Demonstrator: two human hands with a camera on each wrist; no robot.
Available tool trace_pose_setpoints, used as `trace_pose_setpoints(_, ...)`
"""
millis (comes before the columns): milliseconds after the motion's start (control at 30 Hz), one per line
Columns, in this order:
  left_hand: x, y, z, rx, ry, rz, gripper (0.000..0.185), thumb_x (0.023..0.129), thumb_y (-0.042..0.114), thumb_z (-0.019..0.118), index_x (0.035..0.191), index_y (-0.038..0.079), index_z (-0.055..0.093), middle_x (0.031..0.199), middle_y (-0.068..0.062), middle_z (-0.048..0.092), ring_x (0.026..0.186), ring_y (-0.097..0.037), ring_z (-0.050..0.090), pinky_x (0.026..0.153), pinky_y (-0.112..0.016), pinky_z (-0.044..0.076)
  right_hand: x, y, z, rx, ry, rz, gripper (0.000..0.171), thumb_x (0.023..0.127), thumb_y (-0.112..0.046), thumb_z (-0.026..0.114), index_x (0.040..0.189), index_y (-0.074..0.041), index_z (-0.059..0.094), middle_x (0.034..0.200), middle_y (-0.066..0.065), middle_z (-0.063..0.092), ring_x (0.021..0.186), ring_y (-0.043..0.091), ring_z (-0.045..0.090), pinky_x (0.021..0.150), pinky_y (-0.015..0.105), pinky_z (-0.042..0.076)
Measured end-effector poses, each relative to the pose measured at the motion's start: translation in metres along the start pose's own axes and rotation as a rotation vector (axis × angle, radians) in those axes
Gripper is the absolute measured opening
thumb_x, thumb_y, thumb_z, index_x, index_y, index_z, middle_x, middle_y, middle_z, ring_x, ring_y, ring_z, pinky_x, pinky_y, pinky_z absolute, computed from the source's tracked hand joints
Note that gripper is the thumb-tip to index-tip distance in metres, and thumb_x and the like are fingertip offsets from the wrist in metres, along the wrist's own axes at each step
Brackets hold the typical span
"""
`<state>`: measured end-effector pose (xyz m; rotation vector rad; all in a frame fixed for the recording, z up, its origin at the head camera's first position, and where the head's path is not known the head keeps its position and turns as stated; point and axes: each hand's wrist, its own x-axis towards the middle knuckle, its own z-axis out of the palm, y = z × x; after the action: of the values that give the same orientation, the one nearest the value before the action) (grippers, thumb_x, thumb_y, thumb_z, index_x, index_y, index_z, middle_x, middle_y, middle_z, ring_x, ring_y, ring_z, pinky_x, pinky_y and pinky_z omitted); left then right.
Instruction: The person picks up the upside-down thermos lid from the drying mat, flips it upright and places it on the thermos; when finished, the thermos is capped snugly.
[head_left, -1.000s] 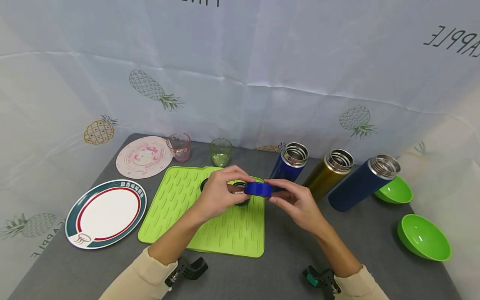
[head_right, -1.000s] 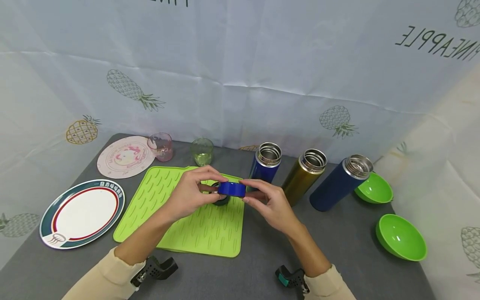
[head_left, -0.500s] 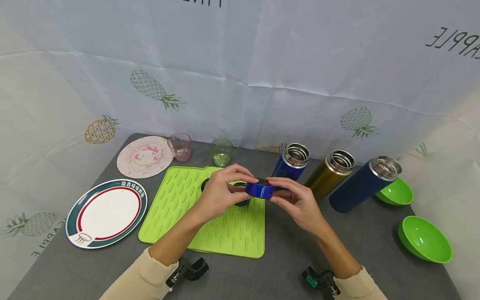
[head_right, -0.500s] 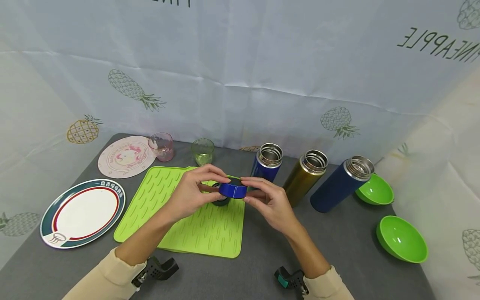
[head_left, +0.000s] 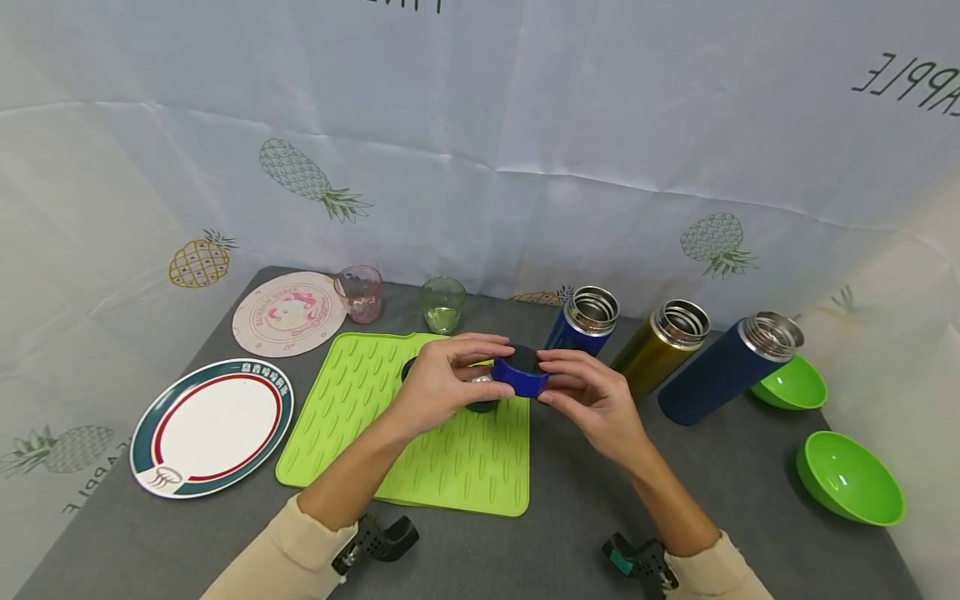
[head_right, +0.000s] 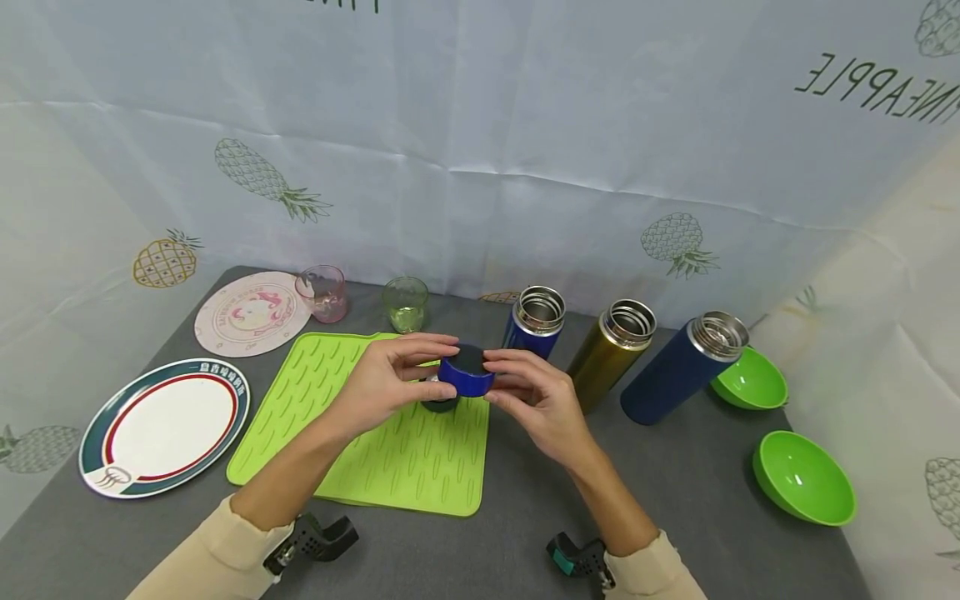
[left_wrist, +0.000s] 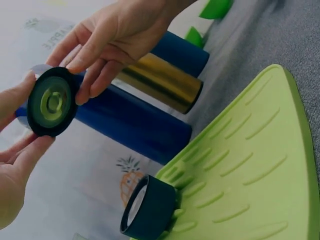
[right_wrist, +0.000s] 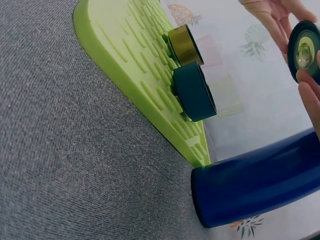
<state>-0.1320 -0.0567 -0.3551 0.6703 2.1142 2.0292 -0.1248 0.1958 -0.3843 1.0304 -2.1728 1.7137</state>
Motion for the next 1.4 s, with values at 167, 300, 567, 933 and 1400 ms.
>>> trace_pose_setpoints(167,0.001,0.001,0.0,-0.01,-0.015,-0.035,0.044,0.083,0.003,0.082,0.125,0.002,0.071,0.145,-0.014,0.061,0.126,-0.031,0.067,0.103,-0.033,0.055,-0.001,0.002,0.003,-0.01,0.018,-0.025,0.039,0.082,0.021,0.07,0.119,0.01,0.068,0.133,-0.001,0.064,0.111,0.004,0.071,0.088,0.025,0.06)
trace_pose_setpoints(300,0.002,0.0,0.0,0.015,-0.023,-0.023,0.042,0.083,0.004,0.083,0.123,0.001,0.071,0.145,-0.012,0.06,0.128,-0.03,0.066,0.103,-0.032,0.056,-0.001,0.003,0.005,-0.023,0.033,-0.028,0.037,0.08,0.02,0.072,0.116,0.011,0.069,0.134,0.006,0.063,0.108,0.005,0.072,0.087,0.025,0.06)
trace_pose_setpoints(567,0.002,-0.002,0.003,0.006,-0.058,-0.025,0.041,0.08,-0.001,0.084,0.118,-0.001,0.069,0.146,-0.014,0.056,0.13,-0.035,0.063,0.1,-0.028,0.057,-0.002,0.007,0.004,0.034,0.041,-0.025,0.038,0.078,0.02,0.074,0.114,0.009,0.072,0.138,0.004,0.064,0.115,0.009,0.071,0.087,0.027,0.06)
trace_pose_setpoints(933,0.002,-0.008,0.007,0.163,-0.077,0.061,0.039,0.077,0.0,0.087,0.111,0.006,0.068,0.144,-0.012,0.056,0.131,-0.031,0.061,0.098,-0.024,0.057,-0.005,0.01,0.004,0.068,0.018,-0.017,0.034,0.079,0.022,0.071,0.112,0.013,0.072,0.137,-0.001,0.065,0.116,0.007,0.071,0.089,0.026,0.059)
trace_pose_setpoints(1400,0.002,-0.008,0.011,0.378,-0.036,0.113,0.04,0.073,0.01,0.091,0.103,0.013,0.065,0.13,-0.006,0.06,0.122,-0.024,0.061,0.093,-0.03,0.06,-0.006,0.009,0.01,0.017,0.018,-0.068,0.038,0.074,0.029,0.07,0.108,0.013,0.073,0.13,0.031,0.065,0.112,0.006,0.072,0.085,0.026,0.061)
